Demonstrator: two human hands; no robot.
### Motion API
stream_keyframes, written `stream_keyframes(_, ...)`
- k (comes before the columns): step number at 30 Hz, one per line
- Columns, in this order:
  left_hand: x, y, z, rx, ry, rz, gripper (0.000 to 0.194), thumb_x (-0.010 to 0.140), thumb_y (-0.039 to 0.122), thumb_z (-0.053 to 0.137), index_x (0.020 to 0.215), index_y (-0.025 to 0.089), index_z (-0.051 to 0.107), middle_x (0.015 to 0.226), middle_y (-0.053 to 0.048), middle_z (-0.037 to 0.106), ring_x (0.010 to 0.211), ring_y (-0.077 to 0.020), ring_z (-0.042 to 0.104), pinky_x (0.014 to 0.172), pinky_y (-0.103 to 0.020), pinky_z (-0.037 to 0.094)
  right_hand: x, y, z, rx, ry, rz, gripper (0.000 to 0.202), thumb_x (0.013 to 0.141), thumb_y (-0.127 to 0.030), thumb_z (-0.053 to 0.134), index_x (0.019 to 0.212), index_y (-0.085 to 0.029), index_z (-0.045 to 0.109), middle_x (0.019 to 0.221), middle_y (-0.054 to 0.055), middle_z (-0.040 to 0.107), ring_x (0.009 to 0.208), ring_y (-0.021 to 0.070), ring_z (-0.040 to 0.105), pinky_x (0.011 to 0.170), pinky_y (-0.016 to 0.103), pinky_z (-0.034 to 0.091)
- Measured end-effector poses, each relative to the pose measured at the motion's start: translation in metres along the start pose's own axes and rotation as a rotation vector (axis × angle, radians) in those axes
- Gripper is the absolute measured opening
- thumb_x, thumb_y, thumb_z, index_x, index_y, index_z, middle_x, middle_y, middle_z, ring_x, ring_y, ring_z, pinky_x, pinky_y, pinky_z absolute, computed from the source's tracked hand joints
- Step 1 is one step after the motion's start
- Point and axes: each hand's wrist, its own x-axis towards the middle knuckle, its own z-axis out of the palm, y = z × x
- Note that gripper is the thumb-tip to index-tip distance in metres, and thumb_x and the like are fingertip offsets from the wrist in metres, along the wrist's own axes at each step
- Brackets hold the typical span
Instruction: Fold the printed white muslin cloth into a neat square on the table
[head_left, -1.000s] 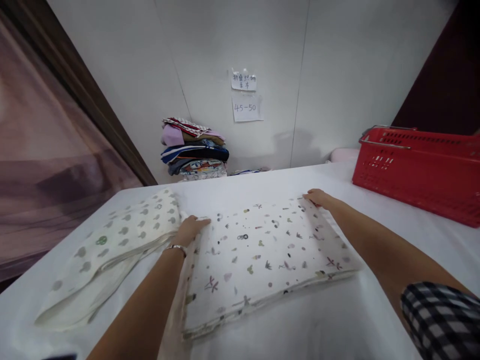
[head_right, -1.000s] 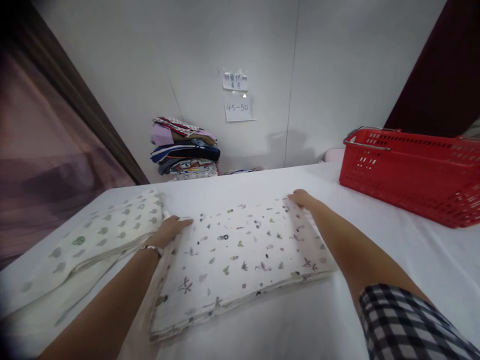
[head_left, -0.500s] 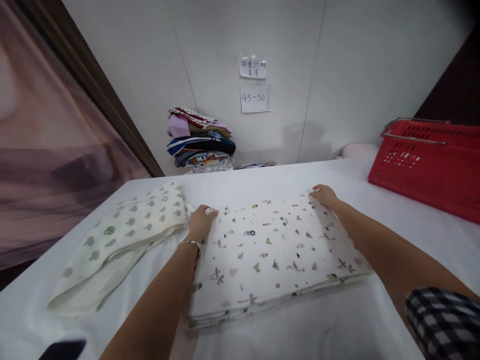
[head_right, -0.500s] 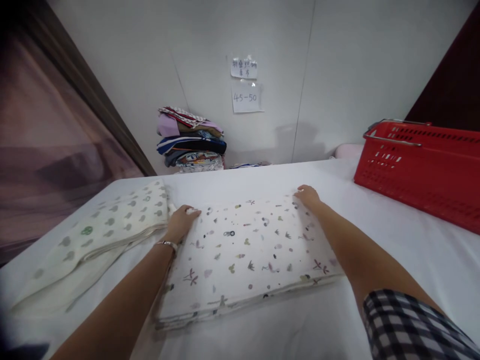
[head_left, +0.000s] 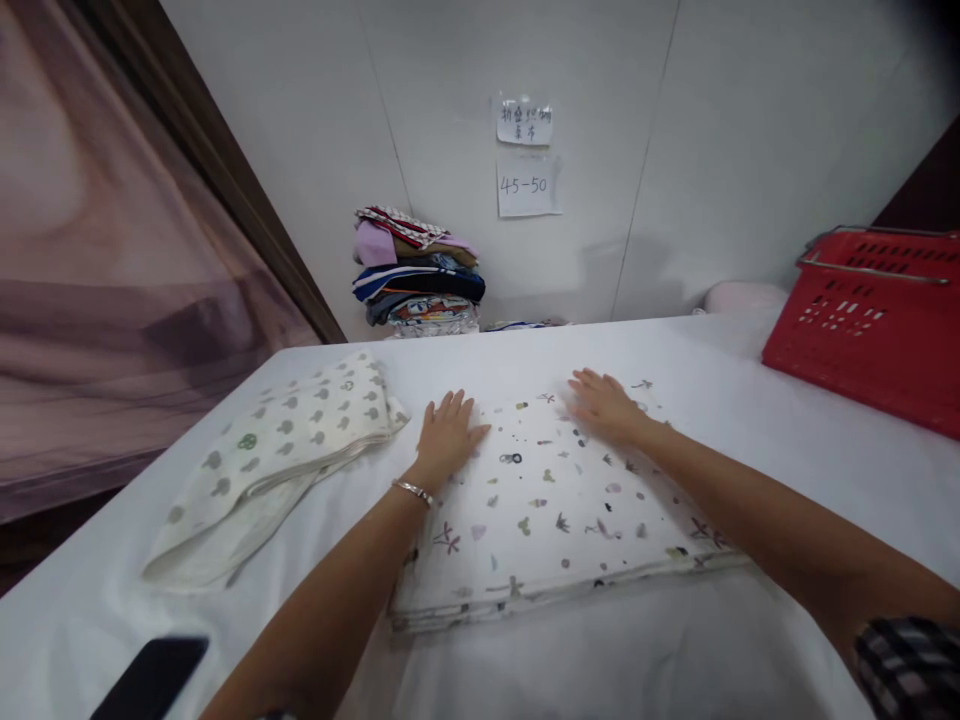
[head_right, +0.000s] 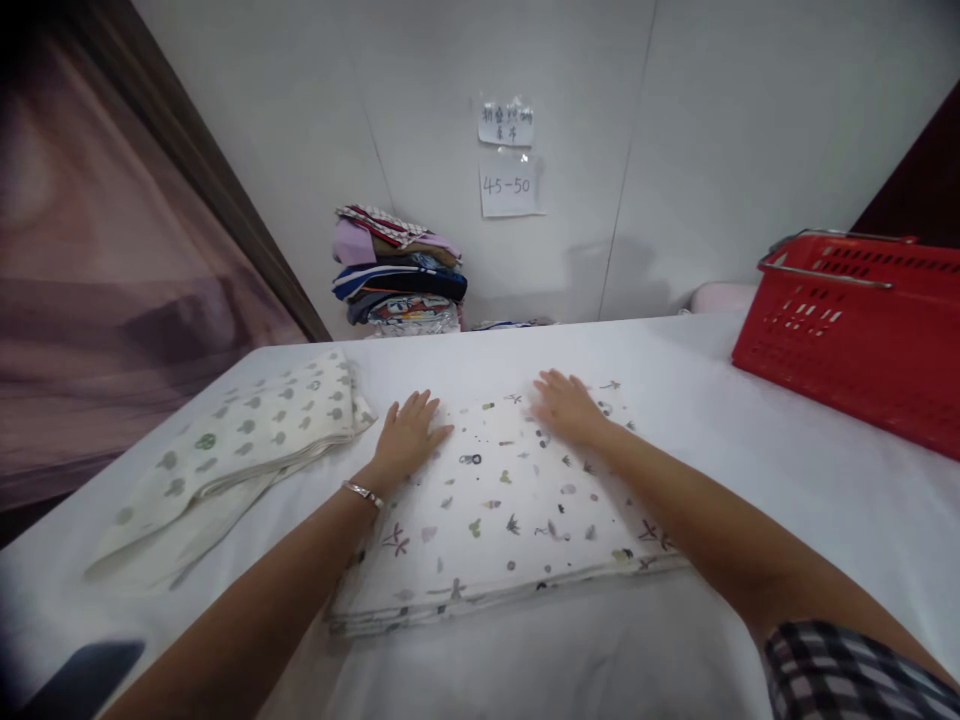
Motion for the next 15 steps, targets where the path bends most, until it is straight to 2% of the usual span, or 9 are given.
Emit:
stream_keyframes(2,-0.002,0.003,0.007,-0.005,-0.105,-0.040,0.066,0.093,0.059,0.030,0.143,0.017,0.041,0.153,-0.011,0.032,0.143,-0.0282,0.023,0.117,-0.049,0.015,-0.001,-0.014,0.008,0.052,-0.124,-0.010,0.074,0.091,-0.066,0.019,0.149,-0.022,0.032,0.157,0.007,0.024,0.145,0.0282,0.014,0.116,0.049,0.012)
stream_keyframes(5,-0.004,0.001,0.012,-0.019,-0.169,-0.071,0.073,0.092,0.064,0.022,0.146,0.016,0.036,0.155,-0.011,0.028,0.144,-0.0276,0.020,0.117,-0.048,0.012,-0.003,-0.014,0.015,0.092,-0.221,0.045,0.080,0.088,-0.072,0.014,0.151,-0.024,0.026,0.159,0.005,0.017,0.146,0.0283,0.010,0.116,0.051,0.010)
stream_keyframes(8,-0.001,0.000,0.008,-0.032,-0.185,-0.074,0.073,0.092,0.064,0.022,0.147,0.017,0.035,0.156,-0.010,0.027,0.145,-0.0268,0.019,0.118,-0.048,0.011,-0.002,-0.011,0.012,0.101,-0.251,0.063,0.081,0.087,-0.072,0.015,0.151,-0.024,0.026,0.159,0.006,0.016,0.146,0.0272,0.007,0.117,0.050,0.008)
stream_keyframes(11,-0.001,0.001,0.000,-0.068,-0.209,-0.089,0.072,0.092,0.063,0.023,0.147,0.017,0.034,0.156,-0.010,0.024,0.145,-0.0270,0.018,0.117,-0.048,0.012,-0.001,-0.020,0.006,0.086,-0.236,0.087,0.079,0.088,-0.070,0.016,0.151,-0.024,0.027,0.160,0.006,0.013,0.146,0.0269,0.005,0.116,0.051,0.007)
stream_keyframes(15,-0.014,-0.001,-0.001,-0.065,-0.099,-0.081,0.074,0.091,0.064,0.025,0.147,0.017,0.034,0.157,-0.010,0.021,0.146,-0.0286,0.012,0.117,-0.050,0.008,-0.006,-0.039,0.010,0.091,-0.159,0.032,0.077,0.088,-0.071,0.017,0.151,-0.027,0.025,0.160,0.003,0.011,0.146,0.0267,0.005,0.117,0.051,0.005)
